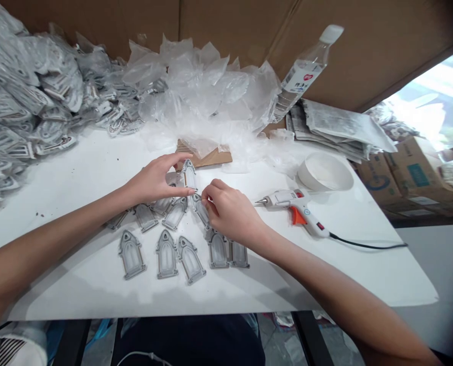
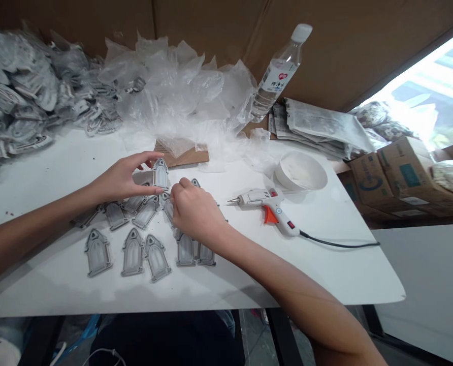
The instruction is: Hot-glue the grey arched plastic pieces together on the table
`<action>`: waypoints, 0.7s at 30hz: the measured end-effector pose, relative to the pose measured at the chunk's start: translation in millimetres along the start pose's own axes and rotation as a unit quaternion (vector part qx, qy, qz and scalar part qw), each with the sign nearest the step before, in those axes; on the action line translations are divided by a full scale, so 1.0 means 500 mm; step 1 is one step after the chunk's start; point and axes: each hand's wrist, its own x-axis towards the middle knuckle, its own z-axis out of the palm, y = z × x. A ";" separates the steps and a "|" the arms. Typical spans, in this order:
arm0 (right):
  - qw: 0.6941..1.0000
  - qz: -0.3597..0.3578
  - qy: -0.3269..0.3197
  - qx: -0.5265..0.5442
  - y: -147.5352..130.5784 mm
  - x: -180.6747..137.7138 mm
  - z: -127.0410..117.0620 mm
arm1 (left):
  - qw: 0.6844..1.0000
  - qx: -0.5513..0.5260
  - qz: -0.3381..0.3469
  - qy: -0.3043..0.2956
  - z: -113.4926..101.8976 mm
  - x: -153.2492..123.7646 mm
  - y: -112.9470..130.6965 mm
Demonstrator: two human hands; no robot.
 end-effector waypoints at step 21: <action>0.980 -0.057 0.192 0.014 0.001 -0.053 -0.017 | 0.989 -0.104 0.071 -0.077 -0.001 -0.027 0.058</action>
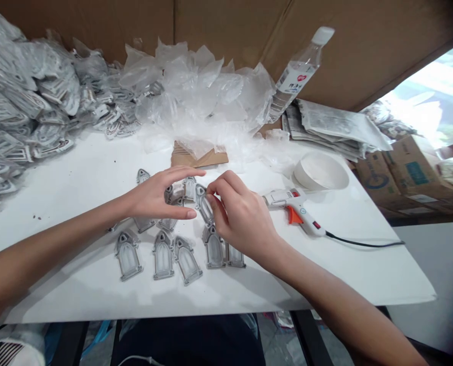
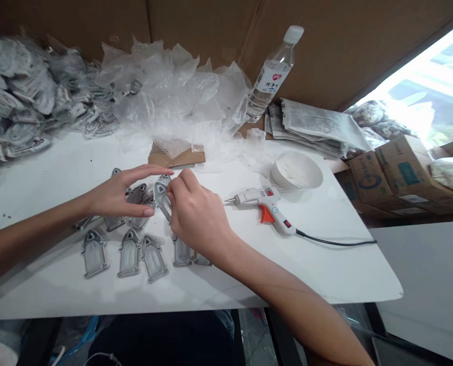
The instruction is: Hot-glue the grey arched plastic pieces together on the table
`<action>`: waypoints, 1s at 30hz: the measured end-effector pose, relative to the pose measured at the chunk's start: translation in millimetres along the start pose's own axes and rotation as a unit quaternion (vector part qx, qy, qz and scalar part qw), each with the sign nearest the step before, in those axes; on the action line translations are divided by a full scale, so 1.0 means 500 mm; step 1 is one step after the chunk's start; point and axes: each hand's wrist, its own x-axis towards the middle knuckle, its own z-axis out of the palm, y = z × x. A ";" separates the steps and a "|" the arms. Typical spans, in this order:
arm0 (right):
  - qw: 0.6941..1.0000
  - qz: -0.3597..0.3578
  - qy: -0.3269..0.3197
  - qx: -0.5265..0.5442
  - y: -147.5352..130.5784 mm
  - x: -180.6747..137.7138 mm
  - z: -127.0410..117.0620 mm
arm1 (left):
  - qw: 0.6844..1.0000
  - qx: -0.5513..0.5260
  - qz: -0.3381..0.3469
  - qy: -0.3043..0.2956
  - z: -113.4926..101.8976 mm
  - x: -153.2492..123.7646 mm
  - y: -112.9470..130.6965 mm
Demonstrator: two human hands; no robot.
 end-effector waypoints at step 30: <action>0.968 -0.093 0.189 0.137 -0.028 -0.044 -0.045 | 0.978 -0.177 0.104 -0.037 0.002 -0.027 0.068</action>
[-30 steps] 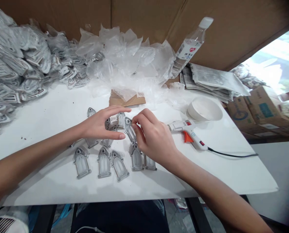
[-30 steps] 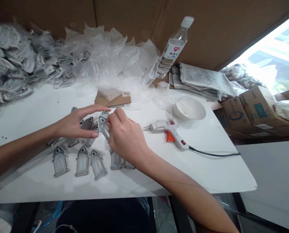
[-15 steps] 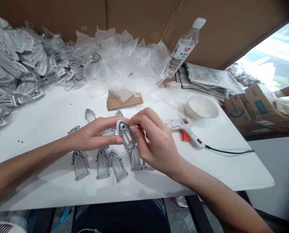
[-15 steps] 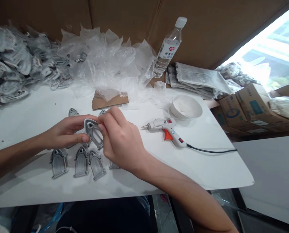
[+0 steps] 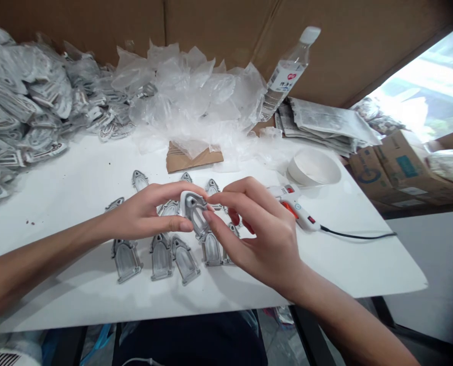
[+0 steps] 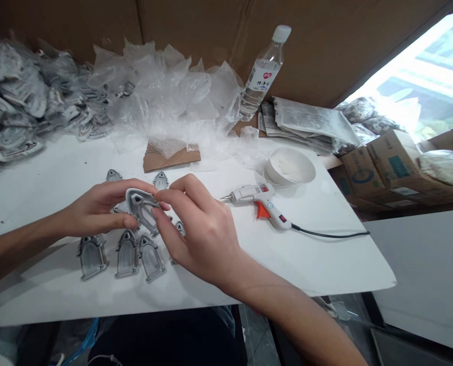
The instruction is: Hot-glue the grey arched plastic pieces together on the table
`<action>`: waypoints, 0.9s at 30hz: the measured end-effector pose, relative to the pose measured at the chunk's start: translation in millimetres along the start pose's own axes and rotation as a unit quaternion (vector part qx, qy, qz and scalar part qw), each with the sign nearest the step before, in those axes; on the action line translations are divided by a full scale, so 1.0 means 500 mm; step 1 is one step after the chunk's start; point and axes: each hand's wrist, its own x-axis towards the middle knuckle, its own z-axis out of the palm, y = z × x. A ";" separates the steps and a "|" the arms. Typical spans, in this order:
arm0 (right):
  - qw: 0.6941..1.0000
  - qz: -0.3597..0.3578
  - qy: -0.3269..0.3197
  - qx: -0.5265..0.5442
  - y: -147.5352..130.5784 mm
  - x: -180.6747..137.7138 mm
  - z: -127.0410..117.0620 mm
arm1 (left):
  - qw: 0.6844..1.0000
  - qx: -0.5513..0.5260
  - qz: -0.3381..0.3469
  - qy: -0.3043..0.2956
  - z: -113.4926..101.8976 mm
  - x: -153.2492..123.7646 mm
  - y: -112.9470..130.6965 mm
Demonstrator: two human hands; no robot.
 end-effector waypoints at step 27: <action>0.985 -0.063 -0.118 -0.114 0.010 0.005 0.011 | 0.996 0.085 -0.005 -0.010 0.008 -0.003 0.009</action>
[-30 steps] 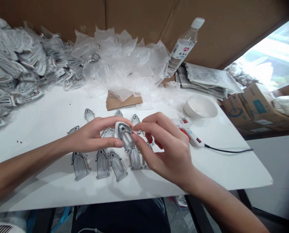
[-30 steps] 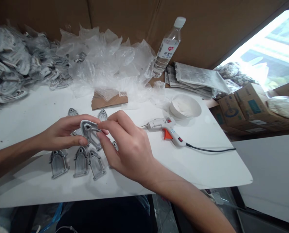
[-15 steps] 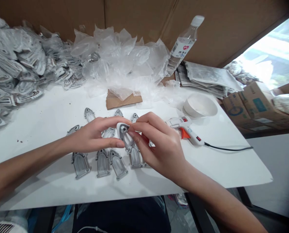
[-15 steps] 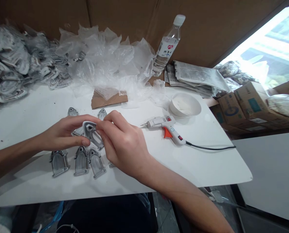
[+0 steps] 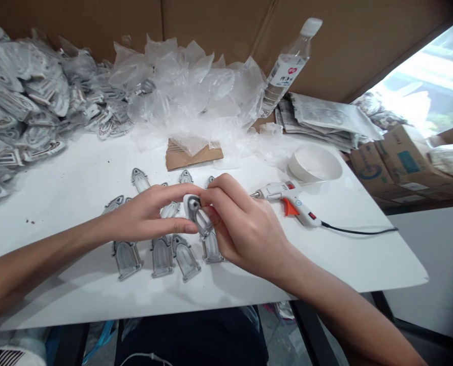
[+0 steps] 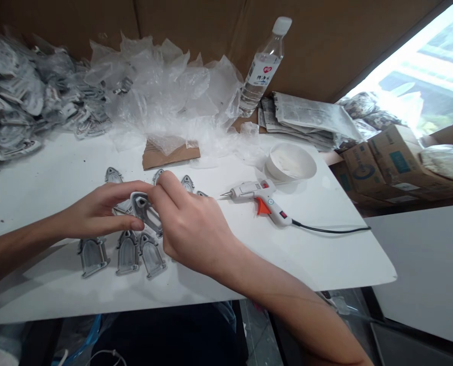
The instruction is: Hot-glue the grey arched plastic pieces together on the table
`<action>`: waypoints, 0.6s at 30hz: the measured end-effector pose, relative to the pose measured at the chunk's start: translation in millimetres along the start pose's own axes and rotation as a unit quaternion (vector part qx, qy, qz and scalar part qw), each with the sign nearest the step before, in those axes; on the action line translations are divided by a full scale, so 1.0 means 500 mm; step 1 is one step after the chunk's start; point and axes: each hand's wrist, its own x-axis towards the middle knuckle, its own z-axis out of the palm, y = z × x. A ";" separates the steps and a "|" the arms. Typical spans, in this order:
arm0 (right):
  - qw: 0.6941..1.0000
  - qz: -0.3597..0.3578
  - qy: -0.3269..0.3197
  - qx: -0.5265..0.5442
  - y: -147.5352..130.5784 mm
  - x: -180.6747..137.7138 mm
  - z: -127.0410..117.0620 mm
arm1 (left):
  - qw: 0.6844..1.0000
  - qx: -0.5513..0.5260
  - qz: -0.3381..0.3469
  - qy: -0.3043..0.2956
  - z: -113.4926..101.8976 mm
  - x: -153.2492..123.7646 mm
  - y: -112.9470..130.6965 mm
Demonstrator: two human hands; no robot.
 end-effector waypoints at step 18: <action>0.992 0.040 -0.004 0.121 0.009 -0.004 -0.016 | 1.000 0.009 -0.006 -0.026 -0.004 -0.003 -0.008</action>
